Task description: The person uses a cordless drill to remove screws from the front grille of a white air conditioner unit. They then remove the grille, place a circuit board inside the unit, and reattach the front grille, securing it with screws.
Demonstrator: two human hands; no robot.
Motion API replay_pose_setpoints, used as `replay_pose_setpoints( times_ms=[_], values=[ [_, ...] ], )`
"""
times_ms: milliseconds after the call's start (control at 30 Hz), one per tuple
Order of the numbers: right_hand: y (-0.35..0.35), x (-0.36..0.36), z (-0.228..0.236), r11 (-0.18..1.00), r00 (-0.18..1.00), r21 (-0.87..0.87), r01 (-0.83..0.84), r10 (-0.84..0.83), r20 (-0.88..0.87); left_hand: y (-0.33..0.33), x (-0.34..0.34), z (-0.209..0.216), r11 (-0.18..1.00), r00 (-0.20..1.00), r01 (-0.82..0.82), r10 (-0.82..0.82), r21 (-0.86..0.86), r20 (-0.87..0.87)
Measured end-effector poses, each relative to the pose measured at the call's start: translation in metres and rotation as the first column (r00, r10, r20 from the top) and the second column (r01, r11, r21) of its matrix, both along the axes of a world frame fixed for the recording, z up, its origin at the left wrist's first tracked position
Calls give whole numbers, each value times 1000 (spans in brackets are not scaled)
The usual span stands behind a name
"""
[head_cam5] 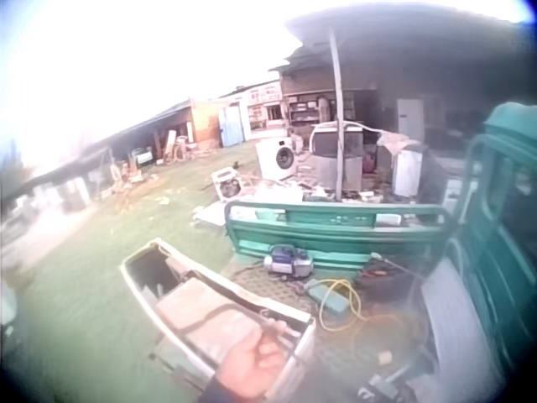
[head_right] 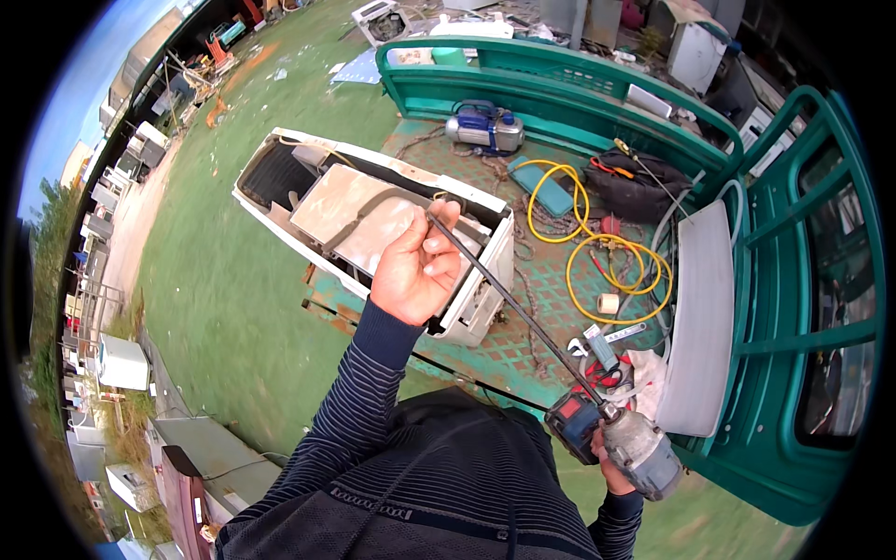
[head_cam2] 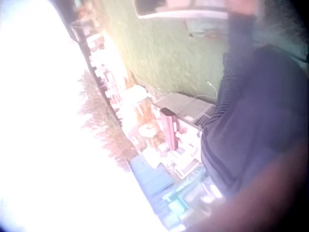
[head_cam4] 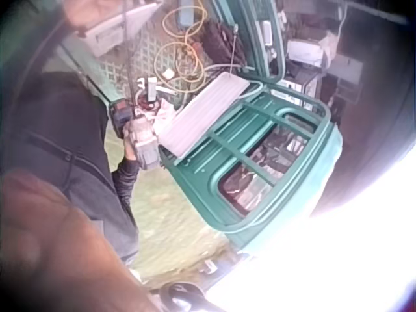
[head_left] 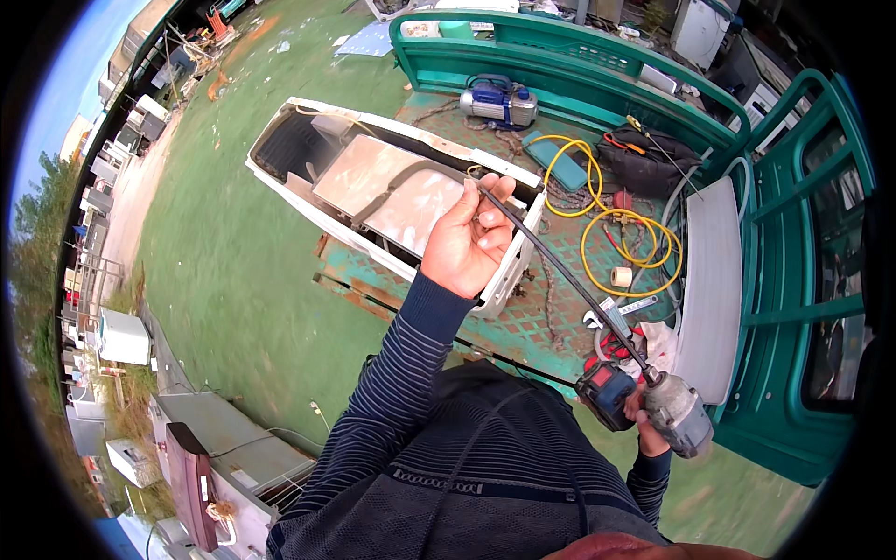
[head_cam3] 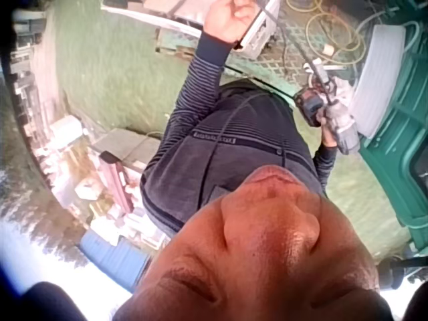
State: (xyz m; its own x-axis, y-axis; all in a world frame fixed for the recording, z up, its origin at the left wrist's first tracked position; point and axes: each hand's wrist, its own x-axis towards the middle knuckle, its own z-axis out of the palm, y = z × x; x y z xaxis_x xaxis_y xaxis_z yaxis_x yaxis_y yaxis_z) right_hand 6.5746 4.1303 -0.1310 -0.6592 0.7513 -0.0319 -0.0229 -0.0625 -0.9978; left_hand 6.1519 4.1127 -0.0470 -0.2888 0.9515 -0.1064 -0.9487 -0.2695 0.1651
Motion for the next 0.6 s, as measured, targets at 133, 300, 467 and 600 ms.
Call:
replay_pose_setpoints(
  times_ms=[133,300,467,600],
  values=[
    [1,-6,5,998,993,56,36,-42,111,-2,-4,-1,999,999,-23,22,-31,-36],
    [10,4,3,997,993,45,-62,57,107,-6,-9,-1,993,991,-64,52,-96,-122],
    [7,-4,13,995,980,94,40,-57,188,-7,-13,-8,991,989,-92,79,-100,-126],
    [9,1,11,994,979,101,30,-50,197,-10,-15,-7,985,980,-120,98,-124,-173]
  ],
)
